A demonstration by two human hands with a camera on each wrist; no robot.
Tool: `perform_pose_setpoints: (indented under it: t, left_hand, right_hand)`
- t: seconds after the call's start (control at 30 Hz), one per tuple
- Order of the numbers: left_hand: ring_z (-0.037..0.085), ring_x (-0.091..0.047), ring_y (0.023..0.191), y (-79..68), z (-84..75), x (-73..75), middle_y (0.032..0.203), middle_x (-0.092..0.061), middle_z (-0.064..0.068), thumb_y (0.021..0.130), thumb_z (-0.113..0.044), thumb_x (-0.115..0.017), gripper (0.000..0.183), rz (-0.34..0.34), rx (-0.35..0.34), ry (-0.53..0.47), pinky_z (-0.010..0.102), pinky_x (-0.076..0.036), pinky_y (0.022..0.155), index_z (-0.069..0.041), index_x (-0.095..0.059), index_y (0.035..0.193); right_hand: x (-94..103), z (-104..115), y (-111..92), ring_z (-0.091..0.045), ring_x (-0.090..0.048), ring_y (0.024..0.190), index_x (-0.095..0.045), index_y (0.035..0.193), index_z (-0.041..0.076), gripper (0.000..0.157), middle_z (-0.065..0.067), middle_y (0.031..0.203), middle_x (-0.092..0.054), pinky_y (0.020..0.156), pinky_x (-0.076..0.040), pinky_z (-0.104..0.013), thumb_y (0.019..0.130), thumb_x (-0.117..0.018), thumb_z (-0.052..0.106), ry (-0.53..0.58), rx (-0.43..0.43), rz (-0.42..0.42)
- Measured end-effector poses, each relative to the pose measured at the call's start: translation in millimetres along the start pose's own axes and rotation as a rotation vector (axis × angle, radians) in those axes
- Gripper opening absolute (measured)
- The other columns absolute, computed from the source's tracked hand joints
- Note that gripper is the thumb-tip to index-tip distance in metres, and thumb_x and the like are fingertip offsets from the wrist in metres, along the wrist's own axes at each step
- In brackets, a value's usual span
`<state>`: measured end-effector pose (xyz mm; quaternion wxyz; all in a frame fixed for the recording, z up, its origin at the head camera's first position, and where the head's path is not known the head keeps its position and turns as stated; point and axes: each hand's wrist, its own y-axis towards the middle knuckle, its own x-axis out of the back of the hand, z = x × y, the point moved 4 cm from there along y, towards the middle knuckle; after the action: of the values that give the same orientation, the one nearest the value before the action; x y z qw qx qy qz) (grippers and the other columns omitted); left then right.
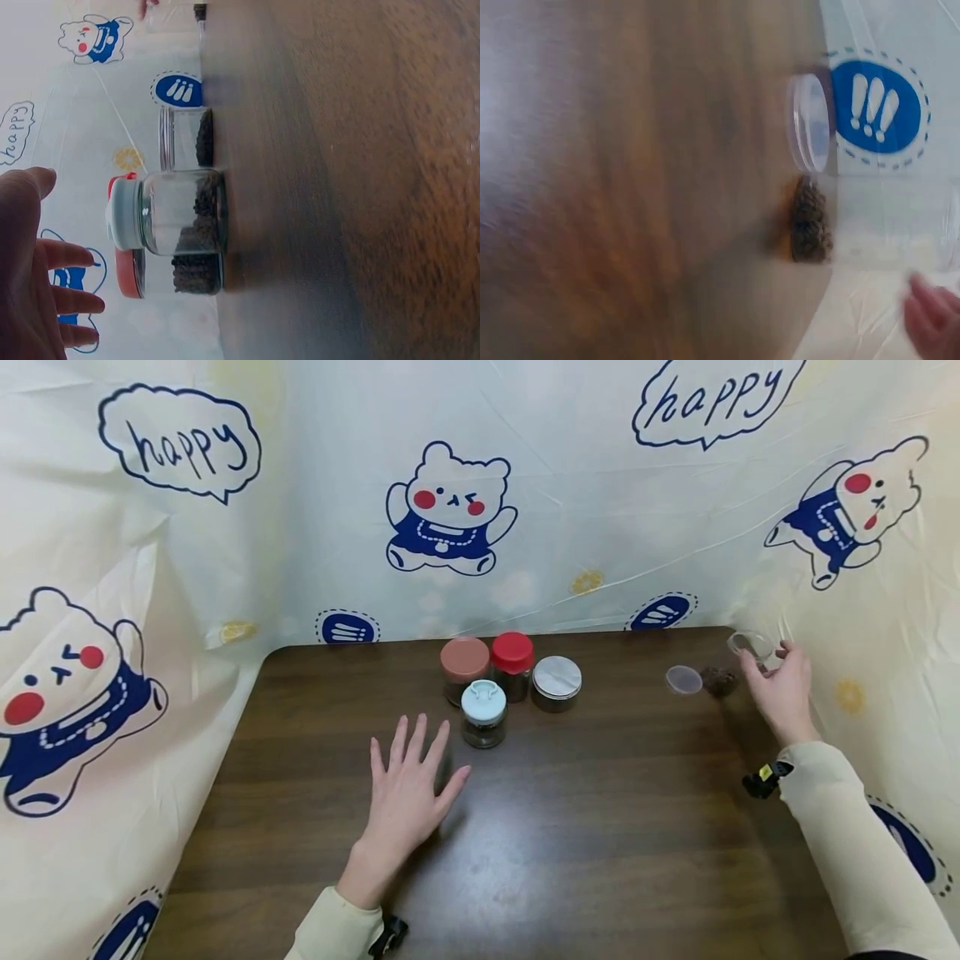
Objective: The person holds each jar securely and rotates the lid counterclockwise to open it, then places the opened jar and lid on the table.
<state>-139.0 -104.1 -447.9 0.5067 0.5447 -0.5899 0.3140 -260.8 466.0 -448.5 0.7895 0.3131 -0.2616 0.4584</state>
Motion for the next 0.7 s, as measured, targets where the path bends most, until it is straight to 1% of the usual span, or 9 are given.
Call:
perform_pose_setpoints:
  t: [0.07, 0.1, 0.13, 0.2, 0.27, 0.37, 0.5, 0.6, 0.7]
  left_hand:
    - [0.039, -0.016, 0.158, -0.6, -0.7, -0.2, 0.167, -0.033, 0.018, 0.101, -0.062, -0.052, 0.072, -0.003, -0.008, -0.001, 0.076, -0.008, 0.118, -0.02, -0.044, 0.16]
    - [0.039, -0.016, 0.158, -0.8, -1.0, -0.3, 0.167, -0.033, 0.018, 0.101, -0.062, -0.052, 0.072, -0.003, -0.011, 0.0, 0.076, -0.008, 0.118, -0.021, -0.044, 0.16]
    - [0.039, -0.016, 0.158, -1.0, -1.2, -0.2, 0.167, -0.033, 0.018, 0.101, -0.062, -0.051, 0.072, -0.004, -0.012, -0.002, 0.076, -0.008, 0.118, -0.021, -0.044, 0.16]
    - [0.039, -0.017, 0.158, -1.2, -1.4, -0.1, 0.167, -0.034, 0.018, 0.101, -0.062, -0.051, 0.072, -0.008, -0.015, 0.004, 0.076, -0.009, 0.118, -0.021, -0.044, 0.16]
    - [0.04, -0.017, 0.158, -1.2, -1.6, 0.1, 0.166, -0.034, 0.018, 0.101, -0.062, -0.051, 0.072, -0.01, -0.015, 0.009, 0.076, -0.01, 0.118, -0.021, -0.044, 0.16]
    - [0.04, -0.017, 0.158, -1.1, -1.6, 0.3, 0.166, -0.034, 0.018, 0.101, -0.062, -0.052, 0.072, -0.01, -0.011, 0.008, 0.076, -0.01, 0.117, -0.02, -0.045, 0.159]
    - [0.039, -0.016, 0.158, -1.3, -2.4, 0.3, 0.167, -0.033, 0.018, 0.101, -0.061, -0.053, 0.072, -0.003, -0.006, -0.005, 0.076, -0.008, 0.118, -0.02, -0.044, 0.16]
    - [0.039, -0.016, 0.158, -1.7, -3.5, 0.8, 0.167, -0.033, 0.018, 0.101, -0.061, -0.053, 0.072, 0.002, -0.008, -0.002, 0.076, -0.008, 0.118, -0.02, -0.044, 0.16]
    - [0.039, -0.016, 0.158, -1.8, -4.3, 1.9, 0.166, -0.034, 0.018, 0.101, -0.061, -0.052, 0.072, -0.005, -0.015, 0.001, 0.076, -0.01, 0.118, -0.02, -0.045, 0.159]
  right_hand:
    - [1.3, 10, -11, -0.027, -0.049, 0.096, -0.042, 0.146, -0.007, 0.063, -0.03, 0.135, -0.046, 0.098, -0.038, -0.047, 0.102, -0.055, 0.034, 0.016, 0.066, -0.105]
    - [2.2, 16, -17, -0.031, -0.048, 0.097, -0.045, 0.142, -0.008, 0.056, -0.03, 0.131, -0.045, 0.095, -0.038, -0.047, 0.102, -0.054, 0.031, 0.02, 0.104, -0.159]
    - [3.0, 22, -22, -0.037, -0.049, 0.098, -0.048, 0.138, -0.008, 0.051, -0.031, 0.129, -0.045, 0.093, -0.039, -0.049, 0.102, -0.054, 0.027, 0.017, 0.145, -0.206]
    - [4.3, 37, -31, -0.047, -0.047, 0.101, -0.052, 0.133, -0.01, 0.046, -0.035, 0.125, -0.045, 0.089, -0.038, -0.057, 0.101, -0.054, 0.022, 0.004, 0.224, -0.267]
    - [3.7, 50, -38, -0.05, -0.047, 0.1, -0.053, 0.13, -0.011, 0.042, -0.036, 0.122, -0.044, 0.083, -0.038, -0.06, 0.101, -0.054, 0.019, 0.001, 0.273, -0.294]
    - [-1.0, 67, -44, -0.05, -0.048, 0.097, -0.056, 0.126, -0.012, 0.037, -0.036, 0.116, -0.048, 0.079, -0.037, -0.056, 0.1, -0.054, 0.014, 0.009, 0.335, -0.27]
    - [-12.2, 86, -56, -0.046, -0.048, 0.097, -0.059, 0.12, -0.013, 0.03, -0.033, 0.109, -0.052, 0.079, -0.036, -0.051, 0.098, -0.056, 0.007, 0.028, 0.418, -0.181]
    - [-21.3, 101, -69, -0.039, -0.05, 0.09, -0.062, 0.116, -0.01, 0.026, -0.029, 0.105, -0.055, 0.076, -0.036, -0.044, 0.096, -0.059, 0.006, 0.024, 0.478, -0.117]
    - [-29.6, 120, -82, -0.036, -0.055, 0.087, -0.063, 0.115, -0.008, 0.023, -0.026, 0.103, -0.057, 0.074, -0.041, -0.043, 0.096, -0.061, 0.005, 0.012, 0.543, -0.067]
